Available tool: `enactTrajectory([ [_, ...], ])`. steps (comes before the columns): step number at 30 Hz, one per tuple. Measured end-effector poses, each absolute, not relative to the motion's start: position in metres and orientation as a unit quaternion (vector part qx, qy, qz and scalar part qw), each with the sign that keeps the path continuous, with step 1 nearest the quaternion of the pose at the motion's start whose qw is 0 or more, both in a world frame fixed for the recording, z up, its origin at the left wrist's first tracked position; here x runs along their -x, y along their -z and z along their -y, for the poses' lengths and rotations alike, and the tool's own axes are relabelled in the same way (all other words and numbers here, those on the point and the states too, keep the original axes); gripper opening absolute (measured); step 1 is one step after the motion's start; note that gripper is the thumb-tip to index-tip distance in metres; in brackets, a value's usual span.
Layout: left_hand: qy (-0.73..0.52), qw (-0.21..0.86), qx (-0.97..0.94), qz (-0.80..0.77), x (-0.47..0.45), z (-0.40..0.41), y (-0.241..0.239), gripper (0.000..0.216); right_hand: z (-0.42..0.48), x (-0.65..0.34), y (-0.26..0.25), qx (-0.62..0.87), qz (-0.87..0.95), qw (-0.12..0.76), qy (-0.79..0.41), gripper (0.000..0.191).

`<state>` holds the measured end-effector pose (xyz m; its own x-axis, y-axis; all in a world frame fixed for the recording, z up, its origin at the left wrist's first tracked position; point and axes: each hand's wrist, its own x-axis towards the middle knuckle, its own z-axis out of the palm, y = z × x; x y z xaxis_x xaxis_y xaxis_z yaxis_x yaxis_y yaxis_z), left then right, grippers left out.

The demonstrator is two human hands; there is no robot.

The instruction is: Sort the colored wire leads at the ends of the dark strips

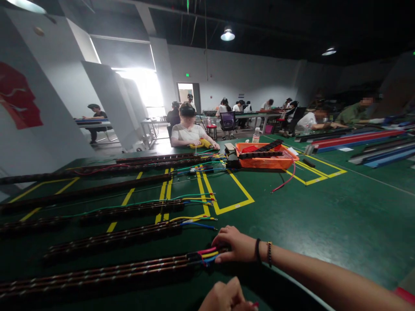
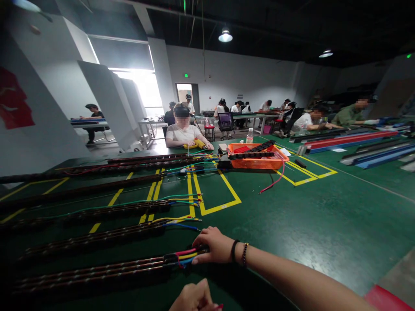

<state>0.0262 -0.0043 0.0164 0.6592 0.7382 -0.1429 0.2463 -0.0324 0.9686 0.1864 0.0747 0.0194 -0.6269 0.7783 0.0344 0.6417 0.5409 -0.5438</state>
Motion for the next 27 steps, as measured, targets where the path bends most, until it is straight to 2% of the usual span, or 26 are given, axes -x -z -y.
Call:
enactTrajectory([
  [4, -0.199, 0.555, -0.715, -0.376, -0.027, -0.001, -0.009, 0.061, -0.087, -0.179, -0.017, 0.38, 0.877, 0.069, -0.288, 0.046],
  [7, -0.201, 0.584, -0.674, -0.405, -0.028, -0.002, -0.007, 0.063, -0.094, -0.177, -0.022, 0.377, 0.858, 0.015, -0.347, 0.049],
  [11, -0.194, 0.642, -0.584, -0.456, -0.032, -0.005, -0.002, 0.067, -0.099, -0.175, -0.032, 0.385, 0.849, -0.036, -0.36, 0.048],
  [15, -0.211, 0.719, -0.531, -0.396, -0.036, -0.011, 0.007, 0.071, -0.106, -0.17, -0.041, 0.364, 0.858, -0.085, -0.354, 0.041],
  [20, -0.278, 0.788, -0.434, -0.337, -0.039, -0.014, 0.011, 0.064, -0.113, -0.163, -0.049, 0.339, 0.867, -0.147, -0.334, 0.027],
  [23, -0.289, 0.832, -0.352, -0.318, -0.036, -0.013, 0.009, 0.059, -0.112, -0.158, -0.054, 0.346, 0.877, -0.15, -0.296, 0.024],
  [27, -0.277, 0.899, -0.237, -0.241, -0.032, -0.011, 0.007, 0.041, -0.105, -0.156, -0.056, 0.346, 0.903, -0.133, -0.215, 0.025],
])
